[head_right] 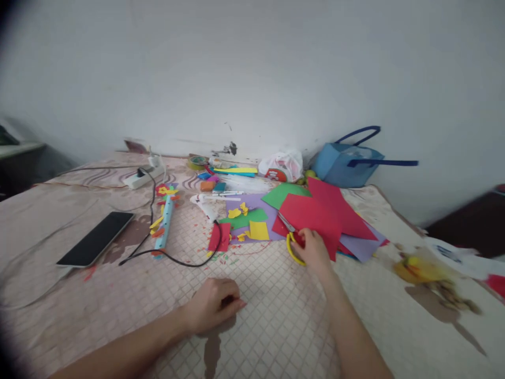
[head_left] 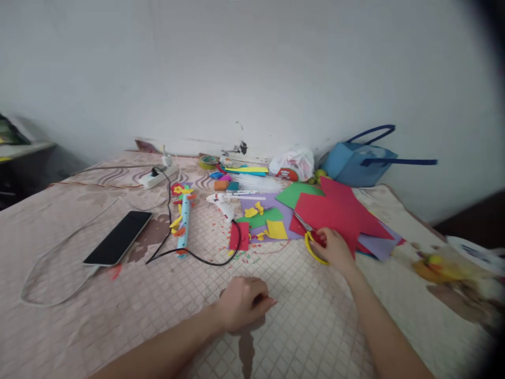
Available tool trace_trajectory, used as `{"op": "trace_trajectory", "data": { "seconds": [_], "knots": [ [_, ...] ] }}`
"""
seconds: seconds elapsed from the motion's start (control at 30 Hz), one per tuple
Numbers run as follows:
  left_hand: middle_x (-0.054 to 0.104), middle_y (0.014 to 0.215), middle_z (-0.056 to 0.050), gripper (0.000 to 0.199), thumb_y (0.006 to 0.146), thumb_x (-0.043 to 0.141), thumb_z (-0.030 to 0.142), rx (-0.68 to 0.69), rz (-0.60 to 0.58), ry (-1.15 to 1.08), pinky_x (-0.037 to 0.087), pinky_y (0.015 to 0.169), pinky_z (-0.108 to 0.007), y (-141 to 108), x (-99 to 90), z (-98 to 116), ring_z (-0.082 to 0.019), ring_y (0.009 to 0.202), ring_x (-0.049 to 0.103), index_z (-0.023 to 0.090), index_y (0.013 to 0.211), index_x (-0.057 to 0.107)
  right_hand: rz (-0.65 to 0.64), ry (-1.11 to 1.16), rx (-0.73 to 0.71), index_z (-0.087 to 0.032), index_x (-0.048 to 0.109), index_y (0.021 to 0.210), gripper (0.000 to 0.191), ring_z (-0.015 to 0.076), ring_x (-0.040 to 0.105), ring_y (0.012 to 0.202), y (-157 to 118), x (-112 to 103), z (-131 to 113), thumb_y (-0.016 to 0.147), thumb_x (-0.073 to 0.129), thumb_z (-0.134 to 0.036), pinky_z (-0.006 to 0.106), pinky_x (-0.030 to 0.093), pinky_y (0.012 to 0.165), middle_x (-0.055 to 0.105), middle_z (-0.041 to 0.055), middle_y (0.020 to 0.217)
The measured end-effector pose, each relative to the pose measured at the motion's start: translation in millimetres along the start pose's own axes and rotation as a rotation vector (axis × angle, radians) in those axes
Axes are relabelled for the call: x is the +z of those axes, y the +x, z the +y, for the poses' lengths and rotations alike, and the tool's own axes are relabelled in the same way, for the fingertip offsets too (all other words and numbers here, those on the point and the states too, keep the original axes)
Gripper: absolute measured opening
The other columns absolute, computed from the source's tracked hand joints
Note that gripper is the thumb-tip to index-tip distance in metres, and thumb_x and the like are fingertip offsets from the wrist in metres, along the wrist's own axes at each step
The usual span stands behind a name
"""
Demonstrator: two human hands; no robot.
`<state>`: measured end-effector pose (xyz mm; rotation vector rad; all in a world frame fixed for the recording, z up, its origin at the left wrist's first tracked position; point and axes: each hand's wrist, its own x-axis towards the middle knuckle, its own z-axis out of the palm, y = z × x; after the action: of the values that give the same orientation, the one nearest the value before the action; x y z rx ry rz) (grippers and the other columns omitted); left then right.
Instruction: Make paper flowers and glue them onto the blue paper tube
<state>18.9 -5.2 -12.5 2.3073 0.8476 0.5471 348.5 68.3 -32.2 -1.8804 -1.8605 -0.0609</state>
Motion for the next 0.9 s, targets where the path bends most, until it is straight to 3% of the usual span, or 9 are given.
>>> {"op": "trace_trajectory", "data": {
  "seconds": [0.13, 0.23, 0.43, 0.67, 0.77, 0.9],
  "knots": [
    [0.058, 0.066, -0.001, 0.023, 0.087, 0.047, 0.027, -0.009, -0.020, 0.008, 0.034, 0.058, -0.020, 0, -0.4, 0, -0.010, 0.062, 0.052, 0.015, 0.069, 0.055, 0.044, -0.075, 0.046, -0.020, 0.052, 0.085, 0.021, 0.0297, 0.055, 0.090, 0, 2, -5, 0.071, 0.061, -0.034, 0.043, 0.043, 0.080, 0.058, 0.0112, 0.089],
    [0.058, 0.066, -0.001, 0.024, 0.088, 0.045, 0.026, -0.041, -0.038, 0.029, 0.035, 0.059, -0.020, 0, 0.1, 0, -0.011, 0.064, 0.053, 0.015, 0.068, 0.054, 0.070, -0.109, 0.101, -0.020, 0.051, 0.086, 0.023, 0.0313, 0.054, 0.092, -2, 1, -8, 0.071, 0.063, -0.033, 0.043, 0.042, 0.080, 0.056, 0.0123, 0.092],
    [0.057, 0.065, 0.000, 0.027, 0.089, 0.042, 0.028, -0.067, -0.034, 0.039, 0.035, 0.059, -0.021, 1, 1.0, 0, -0.011, 0.064, 0.053, 0.016, 0.067, 0.051, 0.101, -0.076, 0.169, -0.020, 0.048, 0.089, 0.029, 0.0283, 0.057, 0.086, -5, 1, -9, 0.071, 0.065, -0.036, 0.038, 0.043, 0.073, 0.058, 0.0095, 0.087],
    [0.056, 0.064, 0.000, 0.027, 0.089, 0.041, 0.028, -0.085, -0.036, 0.046, 0.035, 0.059, -0.022, 1, -0.1, 2, -0.011, 0.062, 0.052, 0.016, 0.066, 0.050, 0.178, 0.046, 0.118, -0.021, 0.050, 0.090, 0.023, 0.0236, 0.058, 0.086, 3, 5, -20, 0.076, 0.061, -0.036, 0.035, 0.044, 0.077, 0.060, 0.0076, 0.089],
    [0.056, 0.065, 0.000, 0.028, 0.089, 0.041, 0.029, -0.093, -0.043, 0.050, 0.035, 0.059, -0.022, 1, 0.1, 2, -0.012, 0.063, 0.052, 0.016, 0.066, 0.050, 0.299, 0.076, 0.170, -0.020, 0.051, 0.096, 0.024, 0.0235, 0.056, 0.091, 13, -11, -4, 0.082, 0.054, -0.039, 0.037, 0.044, 0.082, 0.058, 0.0111, 0.100],
    [0.056, 0.063, 0.000, 0.029, 0.089, 0.042, 0.029, -0.109, -0.035, 0.049, 0.035, 0.058, -0.022, 3, -1.5, 4, -0.012, 0.062, 0.052, 0.016, 0.064, 0.048, 0.450, 0.088, 0.349, -0.017, 0.053, 0.092, 0.024, 0.0280, 0.054, 0.096, 26, -38, 46, 0.082, 0.053, -0.039, 0.044, 0.041, 0.084, 0.059, 0.0137, 0.094]
  ]
}}
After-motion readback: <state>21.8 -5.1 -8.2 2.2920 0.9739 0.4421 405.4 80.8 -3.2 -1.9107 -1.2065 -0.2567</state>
